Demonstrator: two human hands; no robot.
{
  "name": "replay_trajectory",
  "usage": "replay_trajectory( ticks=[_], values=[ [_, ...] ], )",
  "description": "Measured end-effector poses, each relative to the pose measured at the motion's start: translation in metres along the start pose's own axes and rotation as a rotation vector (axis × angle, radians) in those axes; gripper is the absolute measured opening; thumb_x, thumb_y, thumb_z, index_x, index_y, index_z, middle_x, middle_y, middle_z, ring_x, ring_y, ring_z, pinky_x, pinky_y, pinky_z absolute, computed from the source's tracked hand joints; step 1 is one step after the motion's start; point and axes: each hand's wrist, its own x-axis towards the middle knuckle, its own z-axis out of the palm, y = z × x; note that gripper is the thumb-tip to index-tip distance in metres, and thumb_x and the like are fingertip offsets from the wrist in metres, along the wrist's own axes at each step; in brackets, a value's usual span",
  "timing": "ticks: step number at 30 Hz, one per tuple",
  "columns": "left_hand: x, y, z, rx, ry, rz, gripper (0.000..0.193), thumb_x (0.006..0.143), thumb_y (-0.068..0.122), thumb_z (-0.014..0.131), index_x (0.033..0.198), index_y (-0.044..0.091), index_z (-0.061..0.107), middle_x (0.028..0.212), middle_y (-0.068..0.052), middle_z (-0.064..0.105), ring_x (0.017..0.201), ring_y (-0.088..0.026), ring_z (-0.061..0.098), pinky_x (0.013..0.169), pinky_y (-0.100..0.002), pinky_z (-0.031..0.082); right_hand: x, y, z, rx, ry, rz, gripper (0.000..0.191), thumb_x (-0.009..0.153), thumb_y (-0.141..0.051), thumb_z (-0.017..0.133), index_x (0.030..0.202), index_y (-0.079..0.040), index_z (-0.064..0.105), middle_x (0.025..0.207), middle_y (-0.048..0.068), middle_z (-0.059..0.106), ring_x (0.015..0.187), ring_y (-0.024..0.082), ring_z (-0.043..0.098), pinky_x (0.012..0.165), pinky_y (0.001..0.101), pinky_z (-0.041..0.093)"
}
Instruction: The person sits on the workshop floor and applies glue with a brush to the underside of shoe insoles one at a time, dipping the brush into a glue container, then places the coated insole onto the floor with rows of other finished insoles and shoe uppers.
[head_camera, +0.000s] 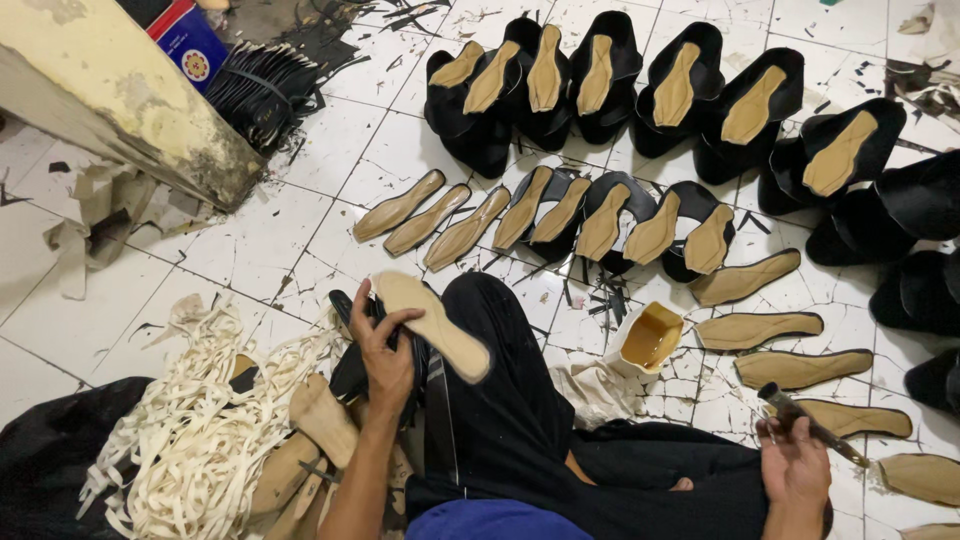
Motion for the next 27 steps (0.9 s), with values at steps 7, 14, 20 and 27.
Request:
replay_trajectory(
  ticks=[7,14,20,27],
  values=[
    [-0.01,0.016,0.041,-1.038,-0.258,-0.908,0.04,0.1,-0.002,0.049,0.131,-0.003,0.073,0.12,-0.016,0.056,0.095,-0.021,0.049,0.079,-0.029,0.041,0.001,0.013,0.019,-0.237,0.098,-0.036,0.013,0.108,-0.019,0.067,0.116,-0.009,0.068,0.104,0.003,0.069,0.088,0.017,0.064,0.083,0.0386,0.052],
    [-0.001,0.08,0.059,-1.237,-0.396,-0.802,0.041,0.095,-0.006,0.058,0.136,-0.01,0.057,0.134,-0.008,0.053,0.113,-0.015,0.055,0.096,-0.026,0.048,0.0,0.042,0.093,-0.545,-0.026,-0.172,0.026,0.101,-0.02,0.071,0.118,0.0,0.072,0.096,0.004,0.072,0.082,0.011,0.065,0.078,0.0282,0.055],
    [0.023,0.143,0.048,-1.563,-0.47,-1.06,0.078,0.085,0.0,0.054,0.16,0.006,0.035,0.151,-0.022,0.048,0.13,-0.032,0.053,0.107,-0.041,0.044,0.001,0.042,0.152,-1.148,-0.102,-0.33,0.021,0.093,-0.017,0.075,0.111,-0.006,0.078,0.093,0.007,0.076,0.077,0.017,0.066,0.073,0.0302,0.053],
    [0.014,0.174,0.056,-2.097,-0.579,-1.237,0.068,0.09,0.006,0.054,0.155,0.011,0.037,0.15,-0.017,0.051,0.14,-0.034,0.048,0.119,-0.067,0.029,0.011,0.066,0.167,-1.611,-0.336,-0.557,0.016,0.082,-0.017,0.081,0.097,-0.011,0.08,0.091,0.006,0.077,0.088,0.027,0.064,0.081,0.042,0.049]
  ],
)
